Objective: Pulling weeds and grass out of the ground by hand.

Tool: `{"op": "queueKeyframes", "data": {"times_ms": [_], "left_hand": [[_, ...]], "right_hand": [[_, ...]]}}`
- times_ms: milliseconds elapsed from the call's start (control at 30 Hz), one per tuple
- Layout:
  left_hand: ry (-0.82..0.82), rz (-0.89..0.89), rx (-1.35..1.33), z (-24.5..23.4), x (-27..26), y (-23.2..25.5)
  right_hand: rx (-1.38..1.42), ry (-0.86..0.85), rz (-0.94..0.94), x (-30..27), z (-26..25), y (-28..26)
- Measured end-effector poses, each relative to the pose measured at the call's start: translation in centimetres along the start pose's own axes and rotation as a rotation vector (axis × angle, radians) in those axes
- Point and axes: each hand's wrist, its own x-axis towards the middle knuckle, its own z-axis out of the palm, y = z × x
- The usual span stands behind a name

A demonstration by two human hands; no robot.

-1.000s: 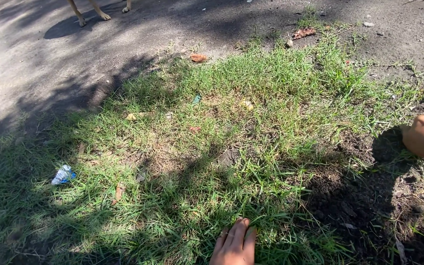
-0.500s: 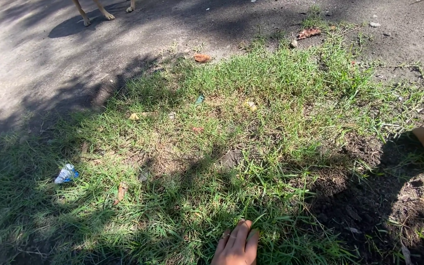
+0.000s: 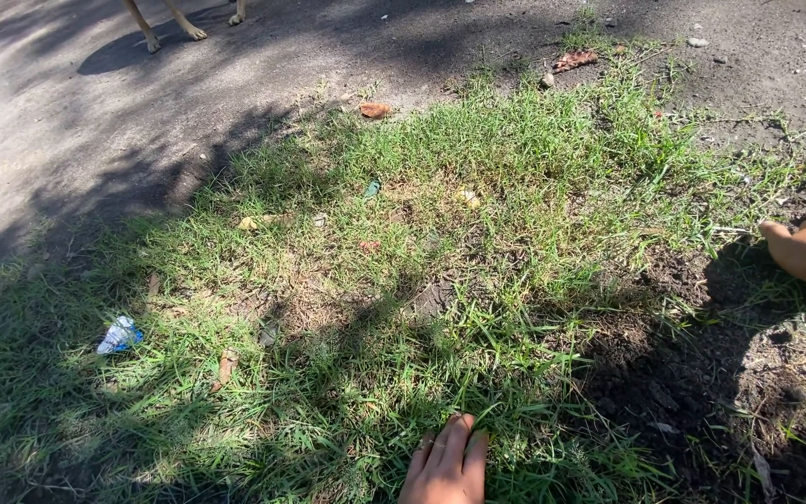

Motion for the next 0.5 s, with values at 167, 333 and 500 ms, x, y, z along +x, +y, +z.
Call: {"op": "queueKeyframes", "data": {"times_ms": [167, 333, 500], "left_hand": [[0.048, 0.012, 0.022, 2.2, 0.1, -1.2], [0.065, 0.012, 0.016, 0.5, 0.3, -0.1], [0.118, 0.021, 0.040, 2.4, 0.6, -1.2]], "right_hand": [[-0.463, -0.169, -0.277, 9.0, 8.3, 0.9], [-0.635, 0.107, -0.473, 6.6, 13.4, 6.1], [-0.611, 0.278, -0.528, 3.3, 6.5, 4.8]]}}
